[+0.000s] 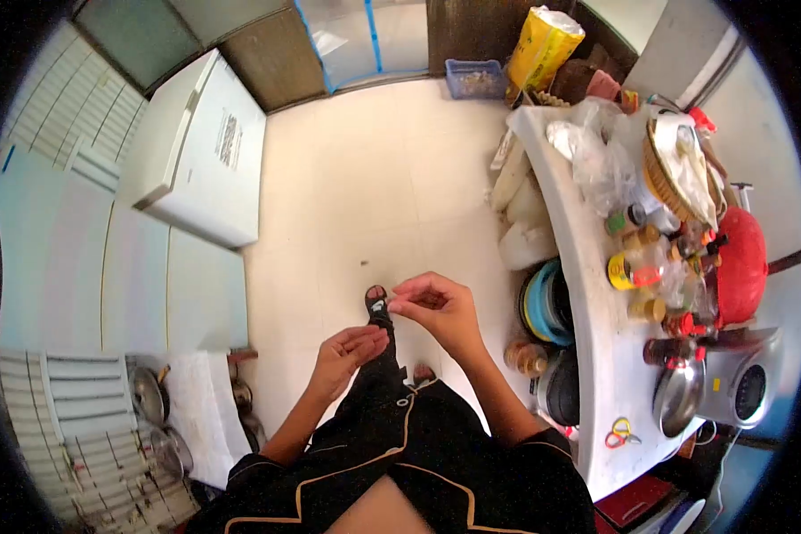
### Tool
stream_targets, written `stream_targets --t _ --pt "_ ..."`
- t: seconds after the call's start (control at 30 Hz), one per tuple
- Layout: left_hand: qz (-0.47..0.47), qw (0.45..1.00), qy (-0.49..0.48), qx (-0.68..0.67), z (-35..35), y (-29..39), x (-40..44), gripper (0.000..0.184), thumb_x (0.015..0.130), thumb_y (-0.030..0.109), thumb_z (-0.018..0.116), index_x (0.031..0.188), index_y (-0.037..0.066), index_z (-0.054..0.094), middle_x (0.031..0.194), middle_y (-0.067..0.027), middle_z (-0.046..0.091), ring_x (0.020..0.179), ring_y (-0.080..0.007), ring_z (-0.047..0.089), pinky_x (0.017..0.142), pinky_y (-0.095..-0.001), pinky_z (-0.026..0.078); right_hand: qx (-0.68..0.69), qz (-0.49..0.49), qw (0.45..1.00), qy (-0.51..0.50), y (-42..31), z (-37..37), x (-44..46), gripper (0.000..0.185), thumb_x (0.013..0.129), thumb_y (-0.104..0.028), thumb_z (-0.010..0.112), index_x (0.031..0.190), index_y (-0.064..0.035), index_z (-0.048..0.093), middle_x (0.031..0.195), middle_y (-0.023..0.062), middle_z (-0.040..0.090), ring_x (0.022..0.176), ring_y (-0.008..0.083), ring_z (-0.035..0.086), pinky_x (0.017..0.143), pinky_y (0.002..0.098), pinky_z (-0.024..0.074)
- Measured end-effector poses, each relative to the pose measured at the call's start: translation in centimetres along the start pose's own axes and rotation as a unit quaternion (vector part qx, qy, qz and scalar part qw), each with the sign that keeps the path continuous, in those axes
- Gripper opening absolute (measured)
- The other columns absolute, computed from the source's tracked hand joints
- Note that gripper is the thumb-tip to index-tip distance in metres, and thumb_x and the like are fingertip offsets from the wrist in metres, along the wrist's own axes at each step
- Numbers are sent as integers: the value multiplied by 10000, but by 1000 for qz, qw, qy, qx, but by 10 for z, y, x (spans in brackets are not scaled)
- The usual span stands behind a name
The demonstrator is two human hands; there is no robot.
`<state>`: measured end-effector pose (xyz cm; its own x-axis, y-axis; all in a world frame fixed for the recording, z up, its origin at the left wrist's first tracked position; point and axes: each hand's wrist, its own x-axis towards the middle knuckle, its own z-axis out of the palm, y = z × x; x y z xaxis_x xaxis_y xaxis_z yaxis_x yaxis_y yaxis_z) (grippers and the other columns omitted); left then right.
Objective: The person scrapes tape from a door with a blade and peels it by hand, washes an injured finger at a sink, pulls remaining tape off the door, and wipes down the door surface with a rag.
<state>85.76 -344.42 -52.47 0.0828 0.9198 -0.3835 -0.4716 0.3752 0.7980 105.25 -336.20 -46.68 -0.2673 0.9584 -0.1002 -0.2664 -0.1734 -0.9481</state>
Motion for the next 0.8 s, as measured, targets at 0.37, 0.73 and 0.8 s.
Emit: stream_targets --t 0.37,0.73,0.8 --pt "-57 995 -80 21 -41 152 306 294 918 107 589 1179 -25 554 1109 -142 631 933 -207 651 827 -320 545 -109 24 988 104 -20 -6 276 186 803 -9 705 978 20 648 865 74 676 820 144 650 757 265 534" --pt "111 804 -53 582 -142 256 658 175 863 171 645 997 62 675 926 -70 685 785 -192 672 598 -325 552 -223 -9 928 299 7 -131 558 260 805 -65 715 1053 -61 636 702 24 601 617 88 562 532 222 448" --pt "151 751 -13 643 -209 235 697 216 845 260 669 898 51 681 741 -59 677 705 -177 661 579 -313 528 -309 -35 913 263 -9 -140 625 289 784 -73 736 1059 -74 649 722 29 600 652 113 584 532 222 448"
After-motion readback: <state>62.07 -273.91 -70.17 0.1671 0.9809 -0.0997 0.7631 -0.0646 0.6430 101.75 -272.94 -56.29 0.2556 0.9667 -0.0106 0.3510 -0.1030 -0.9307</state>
